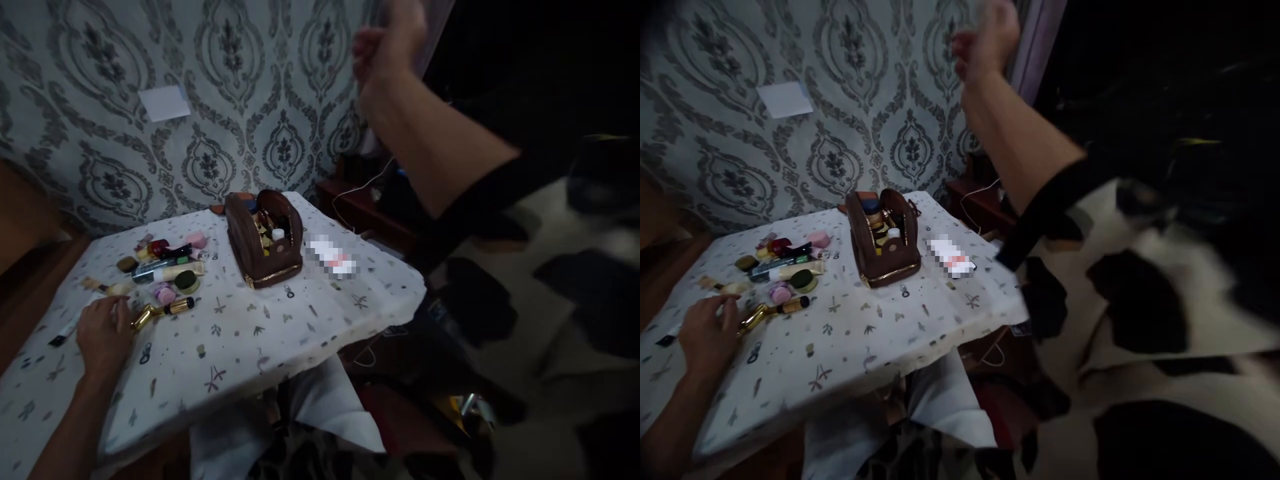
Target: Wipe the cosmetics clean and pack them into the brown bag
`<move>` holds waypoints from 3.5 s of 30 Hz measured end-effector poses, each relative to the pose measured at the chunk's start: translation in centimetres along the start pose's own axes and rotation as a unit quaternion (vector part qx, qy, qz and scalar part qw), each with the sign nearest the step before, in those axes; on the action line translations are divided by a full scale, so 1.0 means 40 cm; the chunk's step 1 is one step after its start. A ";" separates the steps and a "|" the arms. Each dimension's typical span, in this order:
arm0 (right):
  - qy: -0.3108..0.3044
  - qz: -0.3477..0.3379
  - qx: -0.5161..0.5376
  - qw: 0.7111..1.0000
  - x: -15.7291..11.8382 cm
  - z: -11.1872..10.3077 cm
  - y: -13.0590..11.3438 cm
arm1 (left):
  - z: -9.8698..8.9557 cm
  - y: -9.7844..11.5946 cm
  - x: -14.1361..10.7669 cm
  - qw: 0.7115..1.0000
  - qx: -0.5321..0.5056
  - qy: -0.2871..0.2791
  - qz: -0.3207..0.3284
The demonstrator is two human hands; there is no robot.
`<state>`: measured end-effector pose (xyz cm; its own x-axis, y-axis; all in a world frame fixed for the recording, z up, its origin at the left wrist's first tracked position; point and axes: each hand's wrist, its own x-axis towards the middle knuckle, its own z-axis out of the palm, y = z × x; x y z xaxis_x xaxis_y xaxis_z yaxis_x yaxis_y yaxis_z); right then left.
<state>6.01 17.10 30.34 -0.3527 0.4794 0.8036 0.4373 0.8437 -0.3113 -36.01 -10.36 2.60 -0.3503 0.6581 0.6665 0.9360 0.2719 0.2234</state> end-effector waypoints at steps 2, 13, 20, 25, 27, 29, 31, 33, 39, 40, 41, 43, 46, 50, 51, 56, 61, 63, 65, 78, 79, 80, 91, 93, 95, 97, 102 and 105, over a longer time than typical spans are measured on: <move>0.058 0.067 0.086 0.992 -0.040 0.023 0.004 | -0.001 -0.011 -0.004 1.000 0.002 0.017 0.019; 0.042 0.085 0.063 0.994 -0.391 0.386 0.052 | 0.024 0.247 0.100 0.965 -0.112 0.027 0.237; 0.063 0.074 0.049 0.994 -0.419 0.419 0.059 | 0.102 0.476 0.202 0.906 -0.150 -0.034 0.395; 0.079 0.097 0.062 0.990 -0.475 0.444 0.051 | 0.112 0.482 0.219 0.904 -0.131 -0.083 0.398; 0.087 0.117 0.071 0.987 -0.488 0.450 0.045 | 0.097 0.485 0.240 0.904 -0.155 -0.103 0.385; 0.097 0.141 0.082 0.982 -0.498 0.453 0.037 | 0.084 0.500 0.284 0.899 -0.194 -0.144 0.366; 0.108 0.162 0.093 0.977 -0.508 0.455 0.030 | 0.085 0.528 0.347 0.897 -0.223 -0.185 0.333; 0.115 0.175 0.102 0.972 -0.517 0.456 0.026 | 0.104 0.565 0.418 0.904 -0.187 -0.224 0.312; 0.123 0.180 0.123 0.968 -0.529 0.459 0.028 | 0.209 0.689 0.568 0.840 0.205 -0.384 0.324; 0.124 0.179 0.126 0.968 -0.529 0.460 0.029 | 0.227 0.705 0.578 0.828 0.235 -0.397 0.318; 0.124 0.178 0.129 0.968 -0.529 0.460 0.030 | 0.244 0.719 0.585 0.820 0.253 -0.407 0.313; 0.124 0.177 0.135 0.967 -0.529 0.459 0.032 | 0.276 0.736 0.592 0.808 0.274 -0.419 0.310; 0.121 0.175 0.141 0.967 -0.527 0.455 0.031 | 0.312 0.738 0.592 0.801 0.287 -0.412 0.327; 0.113 0.178 0.138 0.968 -0.529 0.453 0.027 | 0.325 0.716 0.587 0.810 0.271 -0.376 0.359; 0.108 0.179 0.135 0.969 -0.530 0.453 0.026 | 0.325 0.710 0.586 0.813 0.267 -0.369 0.363; 0.103 0.153 0.063 0.981 -0.521 0.440 0.031 | 0.324 0.688 0.580 0.827 0.242 -0.349 0.369; -0.032 -0.006 -0.108 0.994 -0.391 0.390 0.056 | 0.332 0.670 0.577 0.843 0.216 -0.338 0.359; -0.218 -0.087 -0.165 0.958 -0.316 0.386 0.065 | 0.332 0.666 0.576 0.847 0.207 -0.337 0.355; -0.365 -0.142 -0.210 0.896 -0.253 0.401 0.070 | 0.331 0.663 0.575 0.850 0.200 -0.336 0.355; -0.501 -0.078 -0.325 0.798 -0.216 0.530 0.086 | 0.330 0.637 0.576 0.859 0.171 -0.333 0.349; -0.502 -0.078 -0.321 0.799 -0.216 0.527 0.086 | 0.330 0.635 0.575 0.864 0.170 -0.328 0.342; -0.504 -0.078 -0.317 0.800 -0.216 0.523 0.085 | 0.330 0.634 0.573 0.869 0.169 -0.323 0.333; -0.440 -0.113 -0.296 0.840 -0.208 0.474 0.085 | 0.339 0.636 0.584 0.869 0.197 -0.332 0.311; -0.413 -0.129 -0.291 0.854 -0.214 0.478 0.086 | 0.338 0.637 0.583 0.865 0.202 -0.332 0.317; -0.391 -0.145 -0.282 0.864 -0.221 0.484 0.086 | 0.337 0.637 0.580 0.863 0.207 -0.332 0.320; -0.398 -0.152 -0.282 0.860 -0.224 0.488 0.083 | 0.336 0.638 0.577 0.862 0.211 -0.332 0.321; -0.437 -0.141 -0.316 0.830 -0.218 0.484 0.072 | 0.334 0.645 0.573 0.859 0.214 -0.339 0.320; -0.440 -0.130 -0.318 0.830 -0.212 0.479 0.067 | 0.329 0.652 0.576 0.855 0.212 -0.347 0.323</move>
<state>-5.67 19.92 12.99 -0.8483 0.5284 0.0336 0.5016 0.7816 0.3708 -20.13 21.14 14.43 0.1613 0.9850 -0.0618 0.8971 -0.1724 -0.4067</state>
